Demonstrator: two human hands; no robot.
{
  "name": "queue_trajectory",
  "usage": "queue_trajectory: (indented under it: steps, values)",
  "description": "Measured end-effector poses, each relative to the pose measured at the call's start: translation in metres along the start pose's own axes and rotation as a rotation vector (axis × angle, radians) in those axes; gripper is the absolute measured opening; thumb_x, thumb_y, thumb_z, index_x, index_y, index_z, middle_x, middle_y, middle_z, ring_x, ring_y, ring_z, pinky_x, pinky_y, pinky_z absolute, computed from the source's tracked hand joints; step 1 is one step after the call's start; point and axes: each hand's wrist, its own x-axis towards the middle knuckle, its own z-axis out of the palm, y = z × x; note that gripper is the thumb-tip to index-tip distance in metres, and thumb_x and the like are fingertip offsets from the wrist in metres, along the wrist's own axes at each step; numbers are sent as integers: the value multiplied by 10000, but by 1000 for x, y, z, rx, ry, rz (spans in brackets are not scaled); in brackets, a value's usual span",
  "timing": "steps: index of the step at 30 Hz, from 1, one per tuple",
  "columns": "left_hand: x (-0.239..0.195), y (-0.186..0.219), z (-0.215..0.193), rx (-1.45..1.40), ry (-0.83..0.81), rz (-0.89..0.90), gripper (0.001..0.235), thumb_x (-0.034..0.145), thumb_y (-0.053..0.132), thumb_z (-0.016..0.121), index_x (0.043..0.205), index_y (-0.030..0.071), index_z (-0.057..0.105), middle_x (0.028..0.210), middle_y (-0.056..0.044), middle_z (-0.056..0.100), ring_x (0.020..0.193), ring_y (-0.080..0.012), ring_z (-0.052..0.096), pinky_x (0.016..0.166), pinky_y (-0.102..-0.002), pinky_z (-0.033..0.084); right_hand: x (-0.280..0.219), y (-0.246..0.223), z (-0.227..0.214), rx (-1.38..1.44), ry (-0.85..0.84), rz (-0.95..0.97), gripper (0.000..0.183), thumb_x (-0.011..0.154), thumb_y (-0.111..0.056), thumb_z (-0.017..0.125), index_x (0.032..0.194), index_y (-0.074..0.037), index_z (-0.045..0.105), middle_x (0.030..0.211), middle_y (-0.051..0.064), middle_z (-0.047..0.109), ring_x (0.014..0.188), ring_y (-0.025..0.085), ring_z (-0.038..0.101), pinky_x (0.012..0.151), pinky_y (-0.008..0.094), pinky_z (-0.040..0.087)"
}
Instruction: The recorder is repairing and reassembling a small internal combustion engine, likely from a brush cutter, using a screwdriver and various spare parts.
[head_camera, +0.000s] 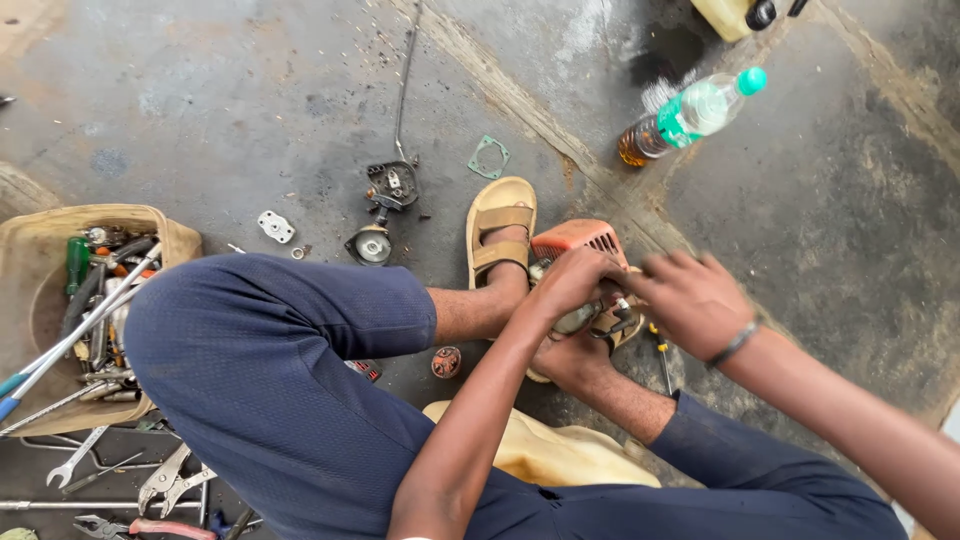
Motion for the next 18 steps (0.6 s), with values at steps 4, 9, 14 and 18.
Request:
queue_trajectory:
  steps: [4, 9, 14, 18]
  values:
    - [0, 2, -8, -124, -128, -152, 230, 771, 73, 790, 999, 105, 796, 846, -80, 770, 801, -214, 779, 747, -366, 593, 15, -19, -50, 219, -487, 644, 315, 1047, -445, 600, 1182, -171, 676, 1022, 125, 709, 1006, 341, 682, 865, 453, 558]
    - [5, -15, 0, -163, -101, -35, 258, 743, 73, 795, 997, 116, 796, 884, -83, 772, 804, -235, 772, 736, -362, 591, -27, -3, 27, 316, 86, 269, 202, 870, -225, 642, 1057, -154, 676, 1095, 66, 657, 960, 351, 681, 829, 444, 566]
    - [7, -12, -12, -96, -31, 33, 266, 727, 61, 795, 986, 122, 812, 924, -108, 771, 862, -294, 742, 758, -389, 573, -20, -14, 8, 439, 261, 233, 359, 717, -54, 608, 1065, -84, 688, 1102, 121, 621, 978, 392, 671, 825, 473, 558]
    - [3, 3, -19, -61, -1, 30, 202, 795, 83, 783, 995, 113, 795, 977, -95, 763, 906, -294, 733, 780, -396, 567, -17, -16, -4, 355, -300, 635, 297, 1008, -287, 663, 1263, -141, 620, 1171, 107, 610, 1003, 348, 654, 863, 449, 540]
